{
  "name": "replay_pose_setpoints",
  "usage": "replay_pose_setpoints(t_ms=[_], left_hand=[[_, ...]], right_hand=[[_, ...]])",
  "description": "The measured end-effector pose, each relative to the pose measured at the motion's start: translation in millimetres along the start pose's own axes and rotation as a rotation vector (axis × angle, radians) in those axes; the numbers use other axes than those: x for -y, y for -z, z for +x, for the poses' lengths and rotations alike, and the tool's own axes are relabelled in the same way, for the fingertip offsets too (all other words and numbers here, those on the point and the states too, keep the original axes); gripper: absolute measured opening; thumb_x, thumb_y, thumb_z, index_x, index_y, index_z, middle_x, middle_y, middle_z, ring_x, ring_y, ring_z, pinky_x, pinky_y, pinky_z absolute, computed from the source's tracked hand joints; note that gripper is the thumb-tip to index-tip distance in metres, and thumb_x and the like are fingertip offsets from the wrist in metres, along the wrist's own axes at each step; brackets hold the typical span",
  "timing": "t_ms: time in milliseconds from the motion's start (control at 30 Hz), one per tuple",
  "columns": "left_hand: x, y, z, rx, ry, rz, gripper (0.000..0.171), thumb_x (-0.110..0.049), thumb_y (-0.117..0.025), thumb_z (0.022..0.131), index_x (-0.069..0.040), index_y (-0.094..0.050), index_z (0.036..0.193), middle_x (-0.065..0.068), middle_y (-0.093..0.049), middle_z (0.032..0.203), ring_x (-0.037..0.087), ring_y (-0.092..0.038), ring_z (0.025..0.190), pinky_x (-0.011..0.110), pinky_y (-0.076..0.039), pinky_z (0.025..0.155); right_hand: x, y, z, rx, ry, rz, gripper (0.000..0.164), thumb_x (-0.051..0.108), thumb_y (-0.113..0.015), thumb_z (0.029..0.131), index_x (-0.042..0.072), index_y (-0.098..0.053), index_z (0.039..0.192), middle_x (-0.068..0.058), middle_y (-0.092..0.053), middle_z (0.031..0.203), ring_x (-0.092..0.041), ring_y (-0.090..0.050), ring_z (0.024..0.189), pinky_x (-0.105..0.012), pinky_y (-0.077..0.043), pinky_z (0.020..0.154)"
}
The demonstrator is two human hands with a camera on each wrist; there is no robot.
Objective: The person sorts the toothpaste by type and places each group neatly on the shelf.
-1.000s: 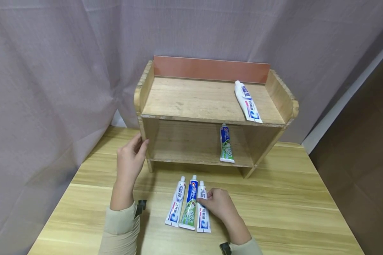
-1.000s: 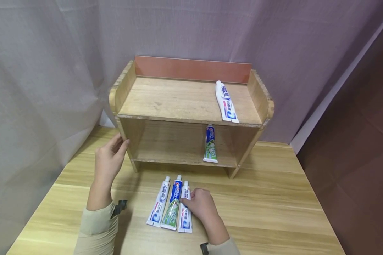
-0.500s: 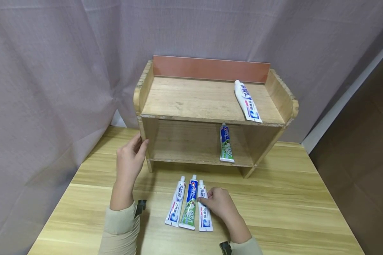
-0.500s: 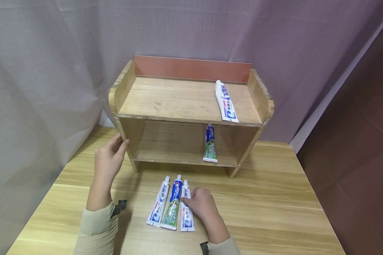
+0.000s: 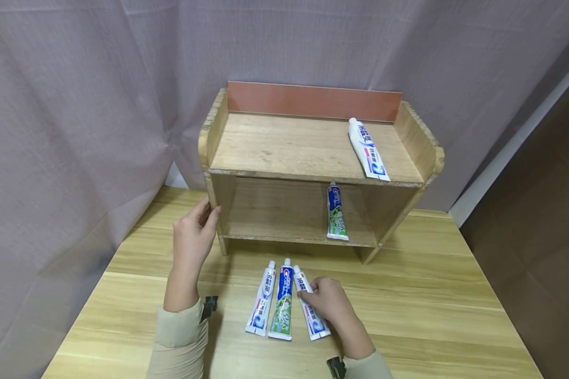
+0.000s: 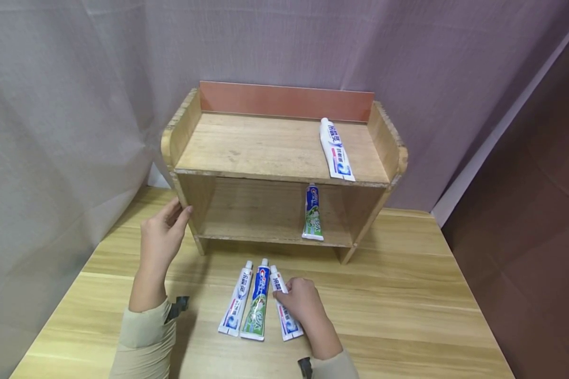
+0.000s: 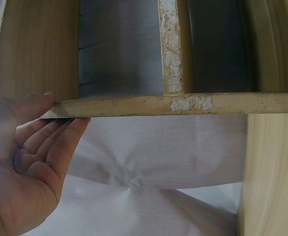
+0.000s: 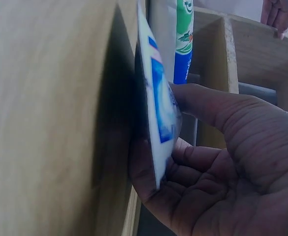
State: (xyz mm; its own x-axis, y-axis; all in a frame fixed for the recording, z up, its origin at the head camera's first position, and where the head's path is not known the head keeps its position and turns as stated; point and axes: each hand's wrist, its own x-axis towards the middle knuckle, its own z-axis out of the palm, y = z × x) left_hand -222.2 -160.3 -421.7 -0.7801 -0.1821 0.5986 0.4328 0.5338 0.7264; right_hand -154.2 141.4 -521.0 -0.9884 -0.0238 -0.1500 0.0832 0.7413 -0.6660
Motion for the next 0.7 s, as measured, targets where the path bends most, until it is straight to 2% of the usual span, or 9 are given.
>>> replay_pose_setpoints(t_ms=[400, 700], left_hand=[[-0.8, 0.1, 0.4, -0.001, -0.002, 0.011, 0.032, -0.013, -0.07, 0.096, -0.001, -0.068, 0.126, 0.02, -0.071, 0.113, 0.029, -0.073, 0.099, 0.027, -0.062, 0.083], [-0.5, 0.1, 0.4, 0.0, -0.001, 0.008, 0.033, -0.013, -0.07, 0.096, -0.001, -0.068, 0.127, 0.019, -0.071, 0.114, 0.029, -0.073, 0.099, 0.027, -0.062, 0.082]], right_hand=[[0.3, 2.9, -1.7, 0.028, -0.029, 0.035, 0.025, 0.027, -0.08, 0.084, 0.005, -0.068, 0.082, -0.001, -0.06, 0.064, -0.013, -0.056, 0.05, -0.025, -0.051, 0.043], [-3.0, 3.7, -0.4, 0.025, -0.023, 0.052, 0.023, 0.025, -0.079, 0.085, 0.006, -0.067, 0.081, -0.001, -0.06, 0.064, -0.013, -0.056, 0.051, -0.024, -0.05, 0.044]])
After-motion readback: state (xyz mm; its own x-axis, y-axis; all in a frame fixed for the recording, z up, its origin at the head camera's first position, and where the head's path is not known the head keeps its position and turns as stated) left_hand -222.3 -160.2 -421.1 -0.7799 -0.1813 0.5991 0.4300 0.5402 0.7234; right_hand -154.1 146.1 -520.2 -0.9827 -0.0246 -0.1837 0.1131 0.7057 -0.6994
